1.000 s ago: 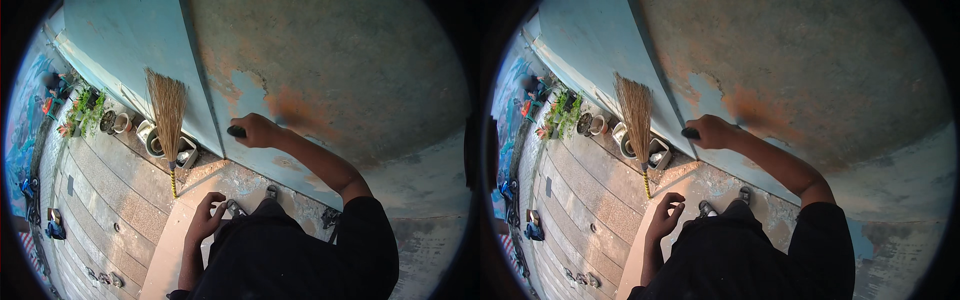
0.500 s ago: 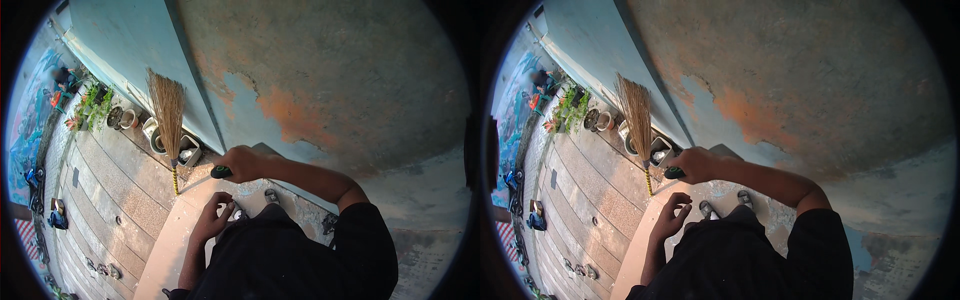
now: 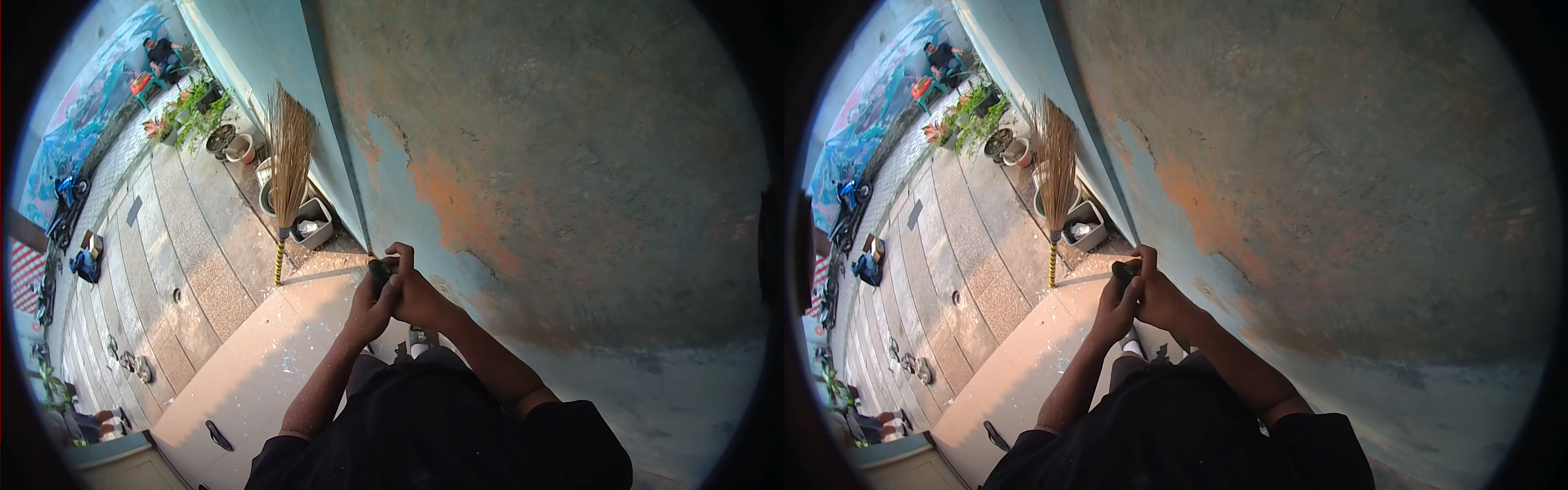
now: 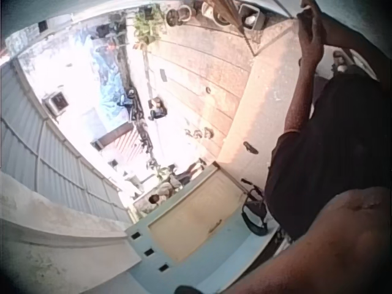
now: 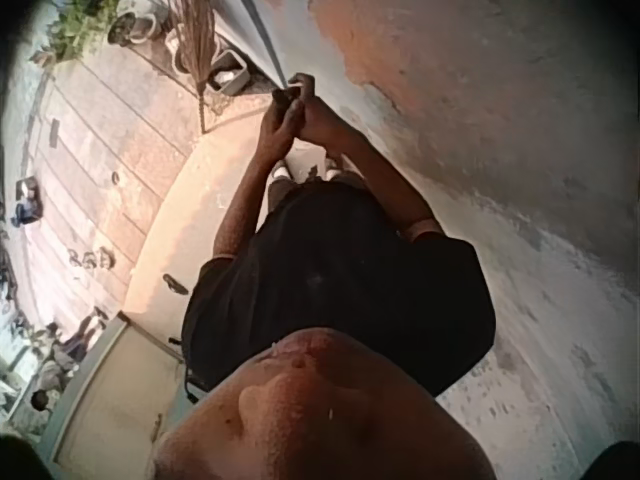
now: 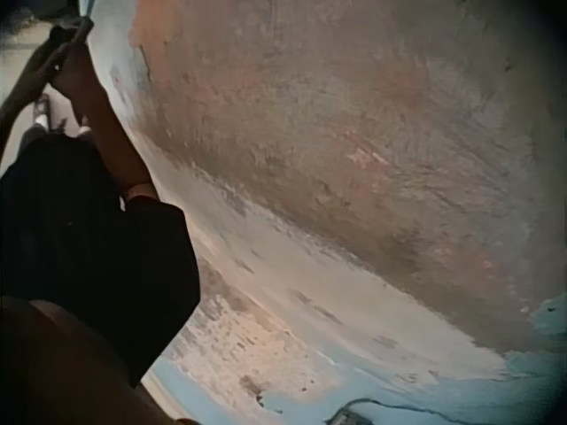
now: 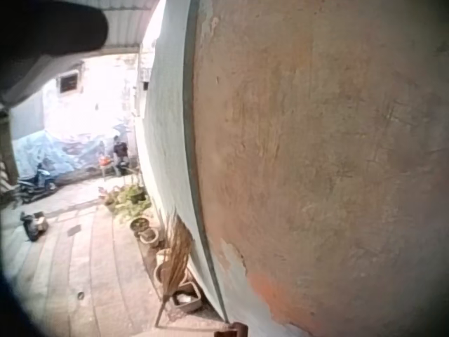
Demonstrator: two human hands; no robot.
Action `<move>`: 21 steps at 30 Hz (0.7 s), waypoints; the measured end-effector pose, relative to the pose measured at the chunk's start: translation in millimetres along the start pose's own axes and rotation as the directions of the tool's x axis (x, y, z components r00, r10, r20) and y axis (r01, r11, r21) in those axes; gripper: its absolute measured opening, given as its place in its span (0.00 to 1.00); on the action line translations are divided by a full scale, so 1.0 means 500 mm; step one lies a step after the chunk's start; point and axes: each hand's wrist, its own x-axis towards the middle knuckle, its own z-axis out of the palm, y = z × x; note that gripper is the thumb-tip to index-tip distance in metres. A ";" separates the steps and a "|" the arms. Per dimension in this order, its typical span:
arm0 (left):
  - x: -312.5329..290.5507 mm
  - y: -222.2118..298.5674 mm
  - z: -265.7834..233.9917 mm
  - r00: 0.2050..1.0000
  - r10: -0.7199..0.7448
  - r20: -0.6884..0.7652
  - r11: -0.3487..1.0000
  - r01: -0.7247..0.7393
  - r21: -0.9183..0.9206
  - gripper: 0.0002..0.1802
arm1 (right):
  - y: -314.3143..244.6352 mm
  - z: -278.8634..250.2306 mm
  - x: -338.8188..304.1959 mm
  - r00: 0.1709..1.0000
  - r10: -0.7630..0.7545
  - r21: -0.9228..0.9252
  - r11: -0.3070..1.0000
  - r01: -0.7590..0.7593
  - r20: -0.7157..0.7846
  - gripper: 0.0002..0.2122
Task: The person scrapes peeling paint from a wall using a putty knife.
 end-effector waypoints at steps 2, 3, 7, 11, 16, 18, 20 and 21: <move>0.004 -0.005 0.038 0.989 0.142 -0.049 0.990 -0.140 0.029 0.15 | 0.006 -0.029 -0.036 0.990 -0.139 0.006 0.990 0.139 -0.005 0.41; 0.003 0.000 0.061 0.974 0.079 -0.212 0.983 -0.112 -0.147 0.07 | 0.006 -0.045 -0.061 0.989 -0.144 0.007 0.990 0.144 0.022 0.41; 0.071 0.024 0.044 0.750 0.199 -0.630 0.887 -0.411 -0.209 0.09 | 0.035 -0.105 -0.164 0.984 -0.028 -0.027 0.999 0.024 -0.175 0.36; 0.122 0.128 0.020 0.591 0.260 -0.764 0.718 -0.647 -0.256 0.12 | 0.068 -0.142 -0.244 0.990 0.139 -0.084 0.987 -0.137 0.019 0.24; 0.174 0.182 0.006 0.583 0.243 -0.775 0.506 -0.758 -0.412 0.19 | 0.085 -0.149 -0.278 0.939 0.257 -0.124 0.964 -0.234 0.227 0.20; 0.248 0.140 0.044 0.692 0.169 -0.702 0.408 -0.697 -0.589 0.16 | 0.084 -0.145 -0.278 0.914 0.263 -0.150 0.962 -0.226 0.308 0.20; 0.281 0.144 0.095 0.716 0.149 -0.682 0.585 -0.620 -0.523 0.15 | 0.074 -0.153 -0.277 0.890 0.287 -0.149 0.957 -0.250 0.355 0.21; 0.280 0.142 0.102 0.724 0.197 -0.661 0.644 -0.604 -0.470 0.15 | 0.075 -0.156 -0.284 0.887 0.289 -0.148 0.956 -0.252 0.359 0.21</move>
